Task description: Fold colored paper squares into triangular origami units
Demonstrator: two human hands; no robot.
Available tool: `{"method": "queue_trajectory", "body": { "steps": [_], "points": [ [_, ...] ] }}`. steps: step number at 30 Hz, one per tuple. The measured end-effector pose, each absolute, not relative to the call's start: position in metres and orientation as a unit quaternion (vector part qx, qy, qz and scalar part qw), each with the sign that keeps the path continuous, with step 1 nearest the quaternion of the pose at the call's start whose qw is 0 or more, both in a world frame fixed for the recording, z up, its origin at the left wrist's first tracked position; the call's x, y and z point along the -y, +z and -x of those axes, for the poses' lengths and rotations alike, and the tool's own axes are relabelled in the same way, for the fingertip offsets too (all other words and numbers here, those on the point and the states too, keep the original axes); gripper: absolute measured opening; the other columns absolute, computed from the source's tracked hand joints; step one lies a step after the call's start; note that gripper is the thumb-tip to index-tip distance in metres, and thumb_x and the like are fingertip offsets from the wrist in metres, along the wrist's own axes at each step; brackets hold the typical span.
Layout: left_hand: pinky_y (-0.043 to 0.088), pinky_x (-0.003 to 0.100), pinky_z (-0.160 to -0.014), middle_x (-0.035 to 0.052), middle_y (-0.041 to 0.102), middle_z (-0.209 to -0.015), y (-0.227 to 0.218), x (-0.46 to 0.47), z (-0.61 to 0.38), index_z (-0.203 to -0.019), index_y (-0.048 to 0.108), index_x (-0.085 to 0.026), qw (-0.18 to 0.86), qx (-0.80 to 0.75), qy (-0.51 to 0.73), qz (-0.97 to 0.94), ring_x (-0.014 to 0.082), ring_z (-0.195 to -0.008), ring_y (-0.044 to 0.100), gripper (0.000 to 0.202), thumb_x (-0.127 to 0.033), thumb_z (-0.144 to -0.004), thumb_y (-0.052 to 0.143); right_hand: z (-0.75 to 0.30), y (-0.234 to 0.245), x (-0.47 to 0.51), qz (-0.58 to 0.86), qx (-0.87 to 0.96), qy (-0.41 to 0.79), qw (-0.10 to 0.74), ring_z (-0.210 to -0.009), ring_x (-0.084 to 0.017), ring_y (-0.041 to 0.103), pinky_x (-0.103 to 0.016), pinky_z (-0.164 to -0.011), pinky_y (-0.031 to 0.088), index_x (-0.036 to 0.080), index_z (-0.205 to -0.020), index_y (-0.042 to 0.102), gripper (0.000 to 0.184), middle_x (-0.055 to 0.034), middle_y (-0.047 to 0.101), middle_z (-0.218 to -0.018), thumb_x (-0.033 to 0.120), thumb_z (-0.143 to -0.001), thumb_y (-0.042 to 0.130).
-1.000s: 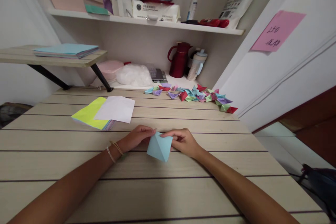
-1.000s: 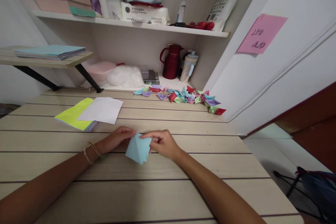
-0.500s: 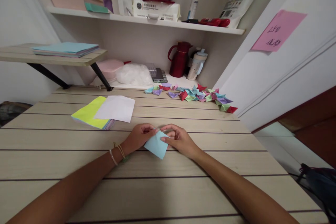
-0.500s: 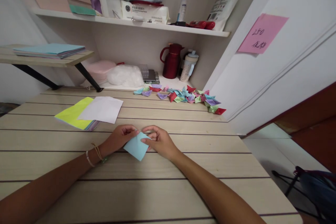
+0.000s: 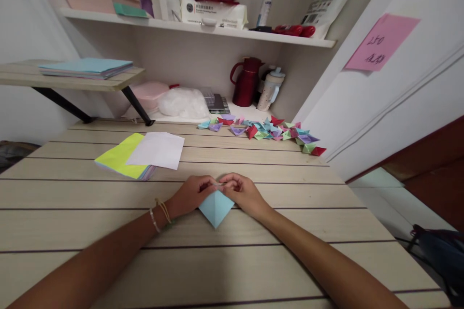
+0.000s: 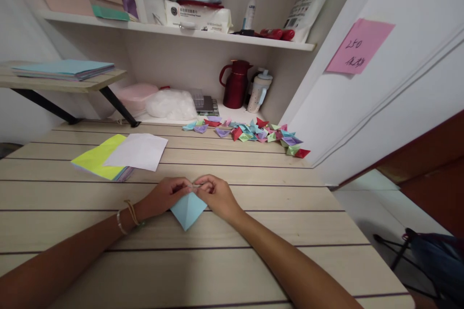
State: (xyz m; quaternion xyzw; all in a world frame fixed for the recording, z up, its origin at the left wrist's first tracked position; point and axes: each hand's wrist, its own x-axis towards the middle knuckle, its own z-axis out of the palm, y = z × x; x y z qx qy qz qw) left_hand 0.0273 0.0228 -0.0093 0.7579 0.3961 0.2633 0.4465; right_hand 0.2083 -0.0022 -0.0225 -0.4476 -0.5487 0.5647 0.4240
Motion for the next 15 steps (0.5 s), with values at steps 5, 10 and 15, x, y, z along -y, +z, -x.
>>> {"method": "queue_trajectory", "body": {
  "steps": [5,10,15],
  "points": [
    [0.037,0.019,-0.045,-0.0007,0.055,-0.062,-0.012,-0.025,-0.029,-0.077,0.062,-0.013,0.527,-0.404,0.288,-0.69,0.0094,-0.052,0.048,0.028,-0.04,-0.076,0.056,-0.206,-0.023,-0.002,0.46,0.537,0.501,0.499,-0.051,-0.009,0.049,-0.021,-0.048,0.039,0.015,-0.087,0.058,0.027,0.0023,0.055,-0.059,0.036,-0.071,0.064],
    [0.037,0.018,-0.038,-0.0021,0.054,-0.055,-0.014,-0.029,-0.028,-0.071,0.062,-0.012,0.546,-0.43,0.292,-0.657,0.0075,-0.042,0.046,0.031,-0.042,-0.073,0.058,-0.212,-0.014,0.001,0.485,0.635,0.36,0.482,-0.056,-0.012,0.051,-0.023,-0.052,0.041,0.018,-0.083,0.057,0.017,-0.0005,0.059,-0.064,0.034,-0.077,0.058],
    [0.041,0.018,-0.042,0.0,0.06,-0.062,-0.016,-0.032,-0.026,-0.076,0.065,-0.013,0.557,-0.425,0.321,-0.637,0.0088,-0.048,0.05,0.027,-0.039,-0.069,0.063,-0.215,-0.009,0.002,0.477,0.706,0.248,0.461,-0.065,-0.014,0.055,-0.026,-0.062,0.043,0.02,-0.079,0.061,0.012,-0.0031,0.065,-0.076,0.029,-0.081,0.053]
  ]
}}
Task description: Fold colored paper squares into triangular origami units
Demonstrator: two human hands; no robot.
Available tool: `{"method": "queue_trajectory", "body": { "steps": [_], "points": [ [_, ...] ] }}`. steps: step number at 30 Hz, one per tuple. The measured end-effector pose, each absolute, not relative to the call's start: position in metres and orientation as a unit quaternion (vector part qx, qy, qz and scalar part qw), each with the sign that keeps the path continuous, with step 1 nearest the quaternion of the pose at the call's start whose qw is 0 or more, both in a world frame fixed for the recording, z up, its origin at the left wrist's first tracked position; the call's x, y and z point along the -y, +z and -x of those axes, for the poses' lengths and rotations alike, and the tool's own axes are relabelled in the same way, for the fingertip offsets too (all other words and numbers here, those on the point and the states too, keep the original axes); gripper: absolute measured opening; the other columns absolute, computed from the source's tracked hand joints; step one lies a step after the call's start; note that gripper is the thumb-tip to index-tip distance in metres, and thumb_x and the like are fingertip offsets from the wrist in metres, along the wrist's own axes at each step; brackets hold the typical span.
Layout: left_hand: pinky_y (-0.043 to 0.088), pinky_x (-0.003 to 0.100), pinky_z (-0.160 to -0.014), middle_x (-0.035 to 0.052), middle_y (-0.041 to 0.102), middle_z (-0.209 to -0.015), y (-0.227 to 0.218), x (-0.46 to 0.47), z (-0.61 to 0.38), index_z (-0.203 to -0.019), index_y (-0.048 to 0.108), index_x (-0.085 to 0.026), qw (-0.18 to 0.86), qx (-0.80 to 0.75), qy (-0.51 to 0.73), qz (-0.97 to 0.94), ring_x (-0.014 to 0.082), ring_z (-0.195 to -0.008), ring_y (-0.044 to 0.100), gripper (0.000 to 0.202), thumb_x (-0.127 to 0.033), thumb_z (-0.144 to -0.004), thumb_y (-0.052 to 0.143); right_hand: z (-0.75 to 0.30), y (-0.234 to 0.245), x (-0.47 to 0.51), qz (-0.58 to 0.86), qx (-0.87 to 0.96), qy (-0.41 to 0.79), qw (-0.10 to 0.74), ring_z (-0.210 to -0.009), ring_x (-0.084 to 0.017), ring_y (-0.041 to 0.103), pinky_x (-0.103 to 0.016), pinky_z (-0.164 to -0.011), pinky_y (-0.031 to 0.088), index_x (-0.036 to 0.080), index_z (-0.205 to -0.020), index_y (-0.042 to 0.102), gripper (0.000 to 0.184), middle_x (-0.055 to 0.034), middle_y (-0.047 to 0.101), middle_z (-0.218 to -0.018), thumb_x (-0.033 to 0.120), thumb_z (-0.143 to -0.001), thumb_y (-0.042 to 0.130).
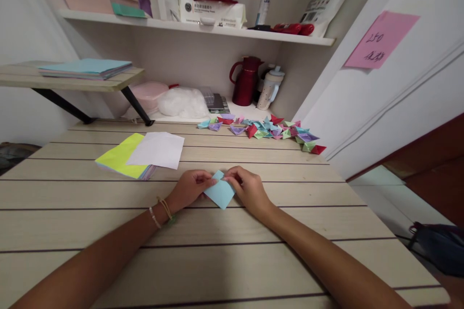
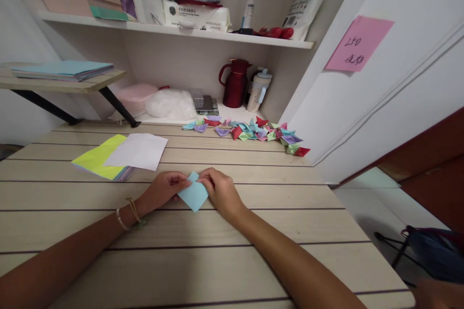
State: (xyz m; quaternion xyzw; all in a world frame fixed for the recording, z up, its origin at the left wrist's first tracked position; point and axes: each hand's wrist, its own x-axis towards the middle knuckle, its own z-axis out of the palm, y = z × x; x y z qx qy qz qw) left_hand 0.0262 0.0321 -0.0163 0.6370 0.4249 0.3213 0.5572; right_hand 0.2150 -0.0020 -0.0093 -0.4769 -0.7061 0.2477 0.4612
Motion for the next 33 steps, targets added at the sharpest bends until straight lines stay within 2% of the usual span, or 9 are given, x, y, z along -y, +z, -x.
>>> {"method": "queue_trajectory", "body": {
  "steps": [3,6,10,15,19,23,26,29,33],
  "points": [
    [0.047,0.021,-0.048,0.002,0.063,-0.069,-0.018,-0.035,-0.025,-0.078,0.065,-0.012,0.583,-0.409,0.329,-0.62,0.0112,-0.057,0.055,0.025,-0.034,-0.066,0.068,-0.22,-0.015,-0.003,0.485,0.679,0.282,0.473,-0.062,-0.014,0.054,-0.025,-0.057,0.043,0.018,-0.078,0.063,0.015,-0.0026,0.063,-0.071,0.032,-0.078,0.057],
    [0.049,0.022,-0.049,0.0019,0.063,-0.069,-0.019,-0.036,-0.023,-0.077,0.064,-0.012,0.593,-0.419,0.337,-0.6,0.0114,-0.058,0.056,0.024,-0.032,-0.064,0.07,-0.226,-0.021,-0.009,0.464,0.652,0.386,0.458,-0.057,-0.012,0.053,-0.024,-0.053,0.043,0.017,-0.08,0.065,0.02,-0.0009,0.061,-0.064,0.036,-0.074,0.062],
    [0.051,0.024,-0.051,0.0017,0.064,-0.068,-0.018,-0.036,-0.023,-0.084,0.061,-0.012,0.596,-0.43,0.36,-0.574,0.0129,-0.059,0.06,0.031,-0.032,-0.062,0.072,-0.229,-0.026,-0.015,0.426,0.602,0.496,0.458,-0.057,-0.012,0.056,-0.024,-0.053,0.047,0.016,-0.081,0.068,0.024,-0.0018,0.064,-0.066,0.037,-0.068,0.067],
    [0.05,0.026,-0.051,-0.0018,0.063,-0.061,-0.014,-0.034,-0.023,-0.098,0.049,-0.016,0.628,-0.39,0.353,-0.573,0.015,-0.054,0.063,0.04,-0.033,-0.067,0.069,-0.232,-0.028,-0.02,0.431,0.533,0.508,0.522,-0.06,-0.013,0.058,-0.025,-0.055,0.05,0.017,-0.08,0.069,0.024,-0.0032,0.067,-0.071,0.036,-0.065,0.07],
    [0.049,0.025,-0.053,-0.0023,0.063,-0.063,-0.01,-0.032,-0.022,-0.102,0.041,-0.019,0.626,-0.375,0.371,-0.574,0.0146,-0.055,0.063,0.039,-0.036,-0.073,0.062,-0.235,-0.029,-0.021,0.411,0.532,0.547,0.499,-0.061,-0.013,0.059,-0.028,-0.061,0.051,0.017,-0.083,0.069,0.026,-0.0025,0.068,-0.071,0.034,-0.063,0.072],
    [0.047,0.024,-0.053,-0.0045,0.058,-0.065,-0.012,-0.028,-0.024,-0.106,0.034,-0.021,0.615,-0.361,0.389,-0.584,0.0122,-0.055,0.061,0.039,-0.036,-0.077,0.057,-0.236,-0.029,-0.022,0.408,0.533,0.548,0.499,-0.06,-0.012,0.058,-0.026,-0.058,0.05,0.018,-0.083,0.069,0.025,-0.0021,0.067,-0.071,0.037,-0.067,0.069],
    [0.046,0.022,-0.052,-0.0033,0.056,-0.073,-0.013,-0.023,-0.027,-0.106,0.033,-0.022,0.59,-0.366,0.402,-0.597,0.0106,-0.057,0.06,0.038,-0.034,-0.078,0.056,-0.236,-0.03,-0.023,0.402,0.537,0.539,0.51,-0.06,-0.011,0.056,-0.024,-0.055,0.048,0.017,-0.082,0.069,0.024,-0.002,0.065,-0.071,0.038,-0.07,0.067],
    [0.047,0.022,-0.055,-0.0003,0.056,-0.083,-0.013,-0.021,-0.028,-0.107,0.033,-0.023,0.572,-0.369,0.435,-0.59,0.0128,-0.071,0.06,0.037,-0.032,-0.079,0.056,-0.236,-0.029,-0.022,0.404,0.545,0.535,0.503,-0.058,-0.011,0.054,-0.024,-0.055,0.047,0.018,-0.082,0.069,0.022,-0.0017,0.064,-0.069,0.037,-0.071,0.066],
    [0.047,0.026,-0.062,-0.0037,0.055,-0.068,-0.014,-0.025,-0.025,-0.098,0.042,-0.021,0.556,-0.378,0.449,-0.589,0.0122,-0.061,0.058,0.026,-0.03,-0.078,0.056,-0.236,-0.03,-0.021,0.405,0.559,0.542,0.479,-0.058,-0.01,0.053,-0.024,-0.055,0.045,0.018,-0.084,0.069,0.022,-0.0013,0.063,-0.069,0.034,-0.069,0.069]
  ]
}}
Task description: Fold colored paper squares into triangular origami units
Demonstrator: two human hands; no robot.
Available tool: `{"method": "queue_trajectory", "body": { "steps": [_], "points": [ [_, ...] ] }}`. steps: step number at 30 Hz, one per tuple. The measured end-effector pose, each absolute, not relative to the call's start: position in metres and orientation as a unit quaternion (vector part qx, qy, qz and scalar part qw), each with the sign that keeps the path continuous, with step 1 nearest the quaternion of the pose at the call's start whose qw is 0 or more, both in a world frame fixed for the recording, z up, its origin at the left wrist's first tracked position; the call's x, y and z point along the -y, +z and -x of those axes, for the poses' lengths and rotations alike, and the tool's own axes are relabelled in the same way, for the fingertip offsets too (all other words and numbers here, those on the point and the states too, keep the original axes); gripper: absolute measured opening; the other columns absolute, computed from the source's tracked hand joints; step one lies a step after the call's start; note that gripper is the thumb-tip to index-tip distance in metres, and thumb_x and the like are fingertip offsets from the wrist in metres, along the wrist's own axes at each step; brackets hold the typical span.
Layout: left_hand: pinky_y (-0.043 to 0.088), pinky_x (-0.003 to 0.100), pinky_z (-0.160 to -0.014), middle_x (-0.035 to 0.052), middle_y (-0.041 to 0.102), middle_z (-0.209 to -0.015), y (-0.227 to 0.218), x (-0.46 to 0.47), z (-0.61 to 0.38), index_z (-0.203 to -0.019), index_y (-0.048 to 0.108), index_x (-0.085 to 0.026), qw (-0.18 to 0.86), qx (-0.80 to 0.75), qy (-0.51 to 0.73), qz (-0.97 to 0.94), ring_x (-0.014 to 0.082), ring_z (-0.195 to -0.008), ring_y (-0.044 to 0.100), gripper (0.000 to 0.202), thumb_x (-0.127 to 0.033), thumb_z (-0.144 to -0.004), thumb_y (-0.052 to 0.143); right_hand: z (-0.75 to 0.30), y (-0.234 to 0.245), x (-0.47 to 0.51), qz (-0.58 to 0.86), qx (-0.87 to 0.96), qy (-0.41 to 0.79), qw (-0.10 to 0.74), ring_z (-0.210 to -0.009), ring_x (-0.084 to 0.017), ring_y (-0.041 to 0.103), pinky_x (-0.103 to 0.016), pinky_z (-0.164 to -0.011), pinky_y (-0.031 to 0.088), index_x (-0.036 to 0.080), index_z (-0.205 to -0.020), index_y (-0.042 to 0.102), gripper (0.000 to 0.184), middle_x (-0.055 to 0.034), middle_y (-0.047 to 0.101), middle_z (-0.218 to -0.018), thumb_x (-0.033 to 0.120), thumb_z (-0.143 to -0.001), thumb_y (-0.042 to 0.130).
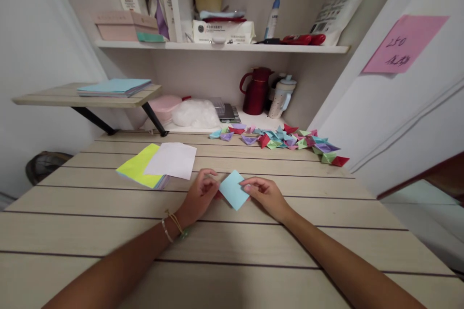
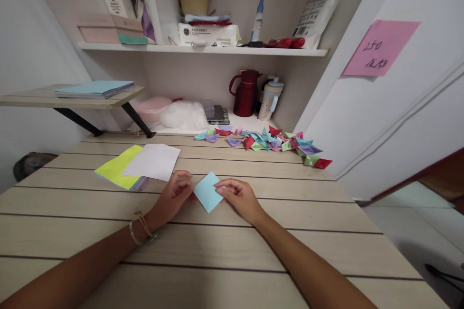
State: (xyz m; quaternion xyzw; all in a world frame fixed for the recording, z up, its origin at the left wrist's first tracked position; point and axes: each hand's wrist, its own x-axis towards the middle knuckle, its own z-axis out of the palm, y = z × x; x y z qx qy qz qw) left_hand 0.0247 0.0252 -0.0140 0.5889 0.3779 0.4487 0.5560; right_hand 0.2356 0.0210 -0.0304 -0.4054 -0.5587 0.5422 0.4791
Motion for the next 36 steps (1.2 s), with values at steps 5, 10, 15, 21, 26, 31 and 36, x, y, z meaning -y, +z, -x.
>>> {"method": "queue_trajectory", "body": {
  "steps": [5,10,15,21,26,31,36],
  "points": [
    [0.046,0.026,-0.065,0.0013,0.059,-0.074,-0.014,-0.031,-0.02,-0.079,0.06,-0.016,0.532,-0.396,0.436,-0.608,0.0132,-0.066,0.057,0.014,-0.028,-0.079,0.053,-0.235,-0.032,-0.019,0.352,0.557,0.594,0.461,-0.058,-0.009,0.053,-0.023,-0.058,0.045,0.018,-0.092,0.066,0.038,0.0023,0.06,-0.065,0.022,-0.056,0.079],
    [0.045,0.028,-0.074,0.0047,0.063,-0.086,-0.017,-0.029,-0.02,-0.102,0.061,-0.015,0.625,-0.317,0.37,-0.61,0.0153,-0.078,0.058,0.032,-0.025,-0.072,0.065,-0.235,-0.033,-0.019,0.362,0.554,0.59,0.463,-0.061,-0.011,0.054,-0.024,-0.062,0.045,0.017,-0.094,0.066,0.037,0.0007,0.061,-0.066,0.027,-0.06,0.076],
    [0.047,0.027,-0.072,0.0058,0.067,-0.085,-0.022,-0.031,-0.023,-0.095,0.064,-0.014,0.632,-0.33,0.394,-0.58,0.0149,-0.076,0.06,0.033,-0.027,-0.065,0.071,-0.235,-0.033,-0.02,0.378,0.556,0.57,0.472,-0.062,-0.012,0.056,-0.025,-0.062,0.045,0.018,-0.088,0.069,0.028,-0.0012,0.064,-0.07,0.029,-0.063,0.074],
    [0.047,0.023,-0.063,0.0023,0.068,-0.07,-0.013,-0.032,-0.022,-0.082,0.07,-0.014,0.592,-0.388,0.41,-0.576,0.0125,-0.063,0.059,0.024,-0.027,-0.062,0.072,-0.233,-0.03,-0.017,0.368,0.569,0.565,0.47,-0.056,-0.01,0.054,-0.023,-0.055,0.044,0.018,-0.09,0.068,0.035,0.0007,0.062,-0.064,0.03,-0.058,0.077],
    [0.048,0.024,-0.061,0.0022,0.07,-0.069,-0.011,-0.03,-0.023,-0.076,0.07,-0.015,0.597,-0.39,0.394,-0.579,0.0144,-0.062,0.062,0.019,-0.03,-0.064,0.07,-0.233,-0.029,-0.017,0.389,0.59,0.535,0.463,-0.057,-0.012,0.055,-0.023,-0.053,0.043,0.017,-0.084,0.069,0.031,-0.0014,0.063,-0.064,0.038,-0.061,0.073],
    [0.048,0.024,-0.064,0.0045,0.068,-0.076,-0.016,-0.031,-0.024,-0.079,0.07,-0.014,0.563,-0.374,0.419,-0.606,0.0149,-0.07,0.061,0.021,-0.026,-0.062,0.073,-0.234,-0.03,-0.019,0.392,0.595,0.511,0.481,-0.068,-0.015,0.057,-0.026,-0.06,0.044,0.017,-0.073,0.069,0.02,-0.0051,0.067,-0.076,0.036,-0.067,0.069],
    [0.049,0.026,-0.071,0.0084,0.065,-0.091,-0.019,-0.032,-0.022,-0.078,0.071,-0.015,0.541,-0.339,0.441,-0.631,0.0178,-0.083,0.06,0.02,-0.024,-0.061,0.074,-0.231,-0.028,-0.017,0.436,0.608,0.467,0.471,-0.056,-0.011,0.05,-0.023,-0.053,0.04,0.016,-0.067,0.066,0.023,-0.0005,0.059,-0.059,0.038,-0.071,0.065]
  ]
}}
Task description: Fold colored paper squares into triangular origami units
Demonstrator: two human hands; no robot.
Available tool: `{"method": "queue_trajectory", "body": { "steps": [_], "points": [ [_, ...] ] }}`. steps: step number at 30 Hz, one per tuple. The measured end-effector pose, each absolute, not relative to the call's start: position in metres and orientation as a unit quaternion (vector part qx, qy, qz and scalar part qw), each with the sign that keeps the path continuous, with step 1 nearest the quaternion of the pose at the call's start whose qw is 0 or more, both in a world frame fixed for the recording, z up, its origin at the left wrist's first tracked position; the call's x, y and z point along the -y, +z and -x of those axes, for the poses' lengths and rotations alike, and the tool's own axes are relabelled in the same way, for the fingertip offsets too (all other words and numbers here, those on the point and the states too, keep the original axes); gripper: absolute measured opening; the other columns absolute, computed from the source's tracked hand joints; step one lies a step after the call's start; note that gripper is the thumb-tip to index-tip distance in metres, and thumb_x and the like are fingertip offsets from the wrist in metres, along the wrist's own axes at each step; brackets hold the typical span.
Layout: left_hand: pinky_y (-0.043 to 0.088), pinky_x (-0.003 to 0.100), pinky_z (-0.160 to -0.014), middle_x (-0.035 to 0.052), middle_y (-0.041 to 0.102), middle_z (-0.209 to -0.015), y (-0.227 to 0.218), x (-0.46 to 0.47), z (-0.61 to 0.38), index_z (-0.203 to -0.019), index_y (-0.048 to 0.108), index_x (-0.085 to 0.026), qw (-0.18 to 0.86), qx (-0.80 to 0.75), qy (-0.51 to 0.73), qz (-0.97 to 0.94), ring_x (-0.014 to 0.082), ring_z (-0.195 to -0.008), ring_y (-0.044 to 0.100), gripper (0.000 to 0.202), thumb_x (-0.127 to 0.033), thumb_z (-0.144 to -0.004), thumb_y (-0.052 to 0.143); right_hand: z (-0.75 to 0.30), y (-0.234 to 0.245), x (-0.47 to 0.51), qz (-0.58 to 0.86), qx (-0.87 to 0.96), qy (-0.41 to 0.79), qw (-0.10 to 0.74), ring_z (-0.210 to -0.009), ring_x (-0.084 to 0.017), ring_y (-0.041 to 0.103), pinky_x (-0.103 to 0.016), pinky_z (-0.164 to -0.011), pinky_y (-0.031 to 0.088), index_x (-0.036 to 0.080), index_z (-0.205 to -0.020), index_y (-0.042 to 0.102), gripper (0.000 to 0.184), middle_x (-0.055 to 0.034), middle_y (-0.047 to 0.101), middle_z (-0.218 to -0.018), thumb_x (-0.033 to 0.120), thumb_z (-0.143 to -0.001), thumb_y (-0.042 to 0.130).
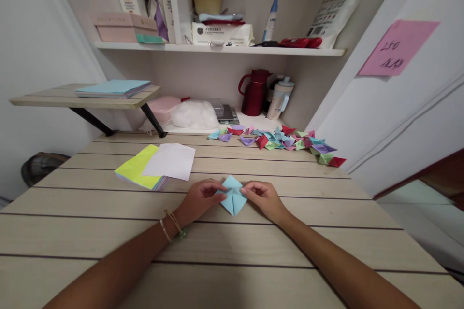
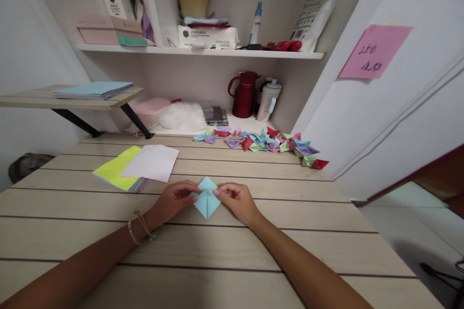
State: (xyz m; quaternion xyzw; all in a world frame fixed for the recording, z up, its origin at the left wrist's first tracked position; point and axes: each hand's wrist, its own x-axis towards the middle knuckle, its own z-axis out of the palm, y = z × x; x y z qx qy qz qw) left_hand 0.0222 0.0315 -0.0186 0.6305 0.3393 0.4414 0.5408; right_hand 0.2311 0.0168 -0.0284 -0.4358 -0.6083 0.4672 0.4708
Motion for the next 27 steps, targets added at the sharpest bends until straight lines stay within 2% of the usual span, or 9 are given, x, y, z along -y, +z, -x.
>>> {"method": "queue_trajectory", "body": {
  "steps": [4,7,13,15,19,24,27],
  "points": [
    [0.049,0.026,-0.069,0.0063,0.067,-0.087,-0.0209,-0.0315,-0.0225,-0.08,0.07,-0.015,0.56,-0.347,0.436,-0.613,0.0169,-0.078,0.061,0.03,-0.021,-0.052,0.079,-0.2288,-0.0273,-0.015,0.44,0.62,0.445,0.473,-0.058,-0.012,0.05,-0.023,-0.053,0.04,0.017,-0.074,0.067,0.024,-0.0013,0.06,-0.063,0.04,-0.075,0.061],
    [0.049,0.025,-0.067,0.0045,0.069,-0.082,-0.0192,-0.032,-0.0226,-0.077,0.071,-0.016,0.557,-0.381,0.435,-0.596,0.0152,-0.073,0.062,0.021,-0.024,-0.058,0.075,-0.2286,-0.0269,-0.0138,0.4,0.627,0.479,0.467,-0.061,-0.013,0.052,-0.023,-0.054,0.041,0.018,-0.086,0.067,0.028,-0.0026,0.062,-0.071,0.04,-0.07,0.066],
    [0.049,0.024,-0.06,0.0037,0.07,-0.074,-0.014,-0.0314,-0.0216,-0.07,0.071,-0.016,0.488,-0.42,0.449,-0.62,0.0147,-0.064,0.061,0.016,-0.029,-0.06,0.074,-0.2287,-0.026,-0.0116,0.343,0.648,0.52,0.438,-0.058,-0.011,0.05,-0.023,-0.054,0.04,0.018,-0.098,0.065,0.046,0.0,0.06,-0.068,0.034,-0.058,0.077],
    [0.049,0.023,-0.059,0.0034,0.07,-0.074,-0.0144,-0.0311,-0.0213,-0.069,0.071,-0.017,0.484,-0.423,0.45,-0.62,0.0145,-0.064,0.061,0.016,-0.028,-0.059,0.074,-0.2285,-0.0258,-0.0119,0.345,0.652,0.512,0.44,-0.062,-0.012,0.053,-0.024,-0.057,0.042,0.019,-0.096,0.066,0.043,-0.002,0.063,-0.075,0.033,-0.057,0.078],
    [0.05,0.024,-0.061,0.0036,0.07,-0.076,-0.0156,-0.0311,-0.0215,-0.071,0.071,-0.016,0.502,-0.422,0.449,-0.607,0.0153,-0.066,0.062,0.02,-0.027,-0.055,0.076,-0.2278,-0.025,-0.014,0.389,0.615,0.479,0.49,-0.073,-0.017,0.058,-0.028,-0.065,0.046,0.018,-0.075,0.069,0.021,-0.006,0.067,-0.085,0.037,-0.067,0.069],
    [0.049,0.025,-0.061,0.002,0.07,-0.068,-0.0126,-0.0305,-0.023,-0.066,0.071,-0.016,0.503,-0.445,0.441,-0.595,0.016,-0.063,0.062,0.015,-0.03,-0.061,0.072,-0.227,-0.0247,-0.0159,0.45,0.553,0.471,0.52,-0.061,-0.015,0.057,-0.028,-0.059,0.046,0.017,-0.07,0.069,0.022,-0.0039,0.067,-0.068,0.039,-0.067,0.069],
    [0.05,0.026,-0.06,0.002,0.07,-0.065,-0.0112,-0.0306,-0.0236,-0.066,0.071,-0.016,0.521,-0.443,0.438,-0.584,0.016,-0.061,0.061,0.017,-0.033,-0.065,0.069,-0.2265,-0.0264,-0.0178,0.459,0.526,0.469,0.541,-0.059,-0.014,0.057,-0.026,-0.057,0.046,0.016,-0.071,0.067,0.024,-0.0037,0.066,-0.065,0.039,-0.064,0.071]
  ]
}}
